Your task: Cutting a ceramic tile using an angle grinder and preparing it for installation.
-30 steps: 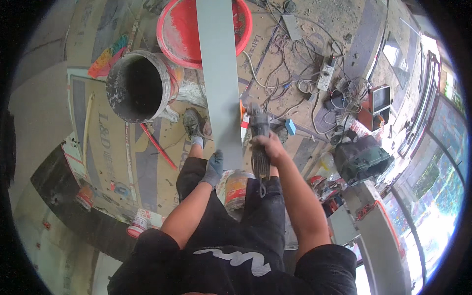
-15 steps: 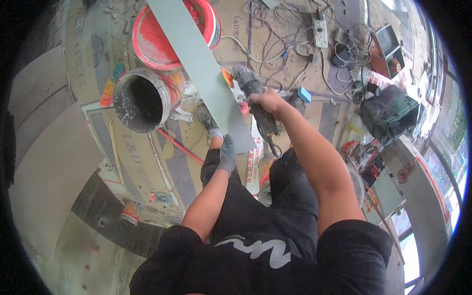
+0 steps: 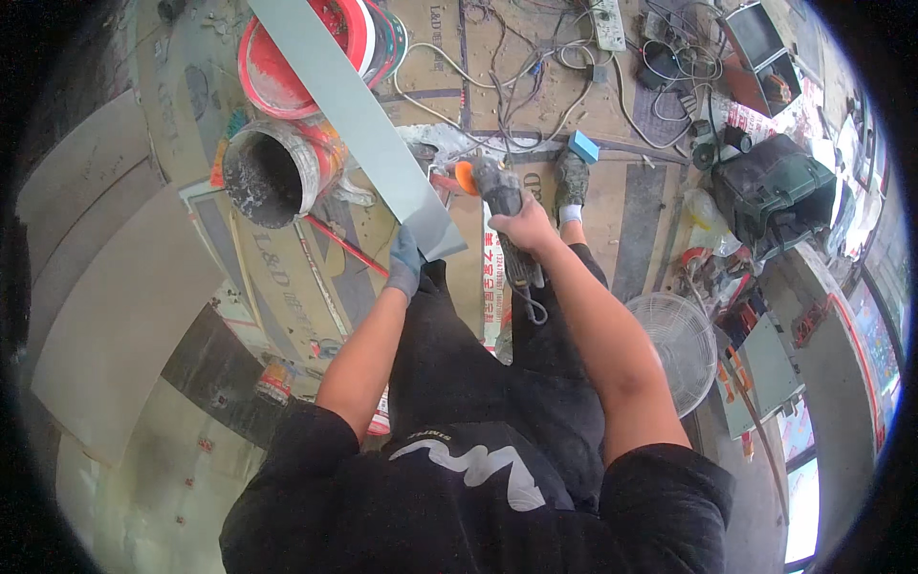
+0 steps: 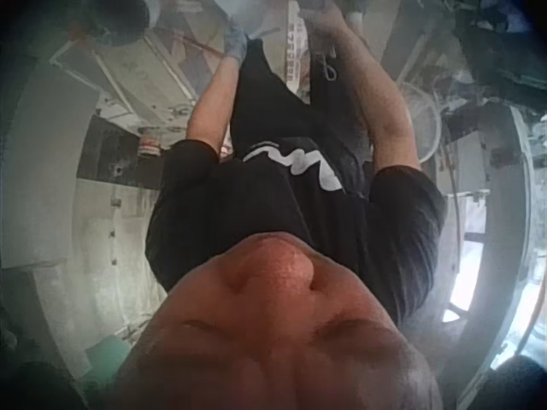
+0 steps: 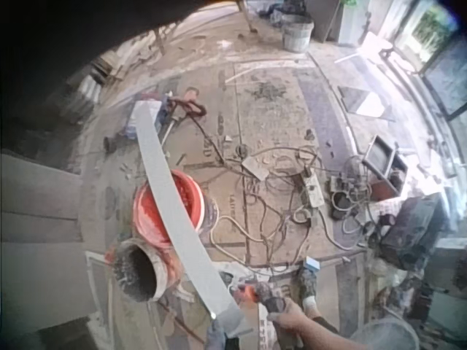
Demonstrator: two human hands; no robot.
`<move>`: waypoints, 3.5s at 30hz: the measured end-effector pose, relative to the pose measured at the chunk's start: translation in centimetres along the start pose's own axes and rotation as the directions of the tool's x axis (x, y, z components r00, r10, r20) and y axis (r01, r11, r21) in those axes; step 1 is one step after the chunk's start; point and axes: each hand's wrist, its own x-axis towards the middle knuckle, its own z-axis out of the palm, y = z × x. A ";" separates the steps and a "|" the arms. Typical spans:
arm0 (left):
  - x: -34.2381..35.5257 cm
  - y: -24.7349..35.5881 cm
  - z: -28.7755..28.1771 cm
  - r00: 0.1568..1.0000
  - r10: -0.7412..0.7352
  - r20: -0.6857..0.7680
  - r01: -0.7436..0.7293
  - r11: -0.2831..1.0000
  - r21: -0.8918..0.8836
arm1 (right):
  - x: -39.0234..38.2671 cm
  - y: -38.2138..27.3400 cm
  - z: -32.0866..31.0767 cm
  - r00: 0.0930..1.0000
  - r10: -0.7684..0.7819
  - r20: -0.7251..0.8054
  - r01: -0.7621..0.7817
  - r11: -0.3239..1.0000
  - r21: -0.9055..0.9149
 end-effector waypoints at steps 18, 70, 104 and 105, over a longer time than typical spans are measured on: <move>5.9 2.0 4.6 0.995 -0.088 -0.055 0.050 0.869 -0.493 | 7.6 -7.0 2.4 0.994 -0.007 0.105 0.056 0.882 -0.469; 25.5 6.6 -6.4 0.989 0.011 -0.150 -0.131 0.554 -0.822 | 9.5 -10.0 11.7 0.978 -0.176 0.108 0.203 0.726 -0.657; 12.0 0.3 -4.6 0.971 0.005 0.239 0.140 0.799 -0.586 | 7.3 -6.8 14.8 0.978 -0.201 -0.049 0.156 0.872 -0.463; 11.6 0.7 -5.1 0.968 0.013 0.249 0.120 0.851 -0.512 | 8.2 -8.0 15.7 0.976 -0.216 0.002 0.193 0.868 -0.457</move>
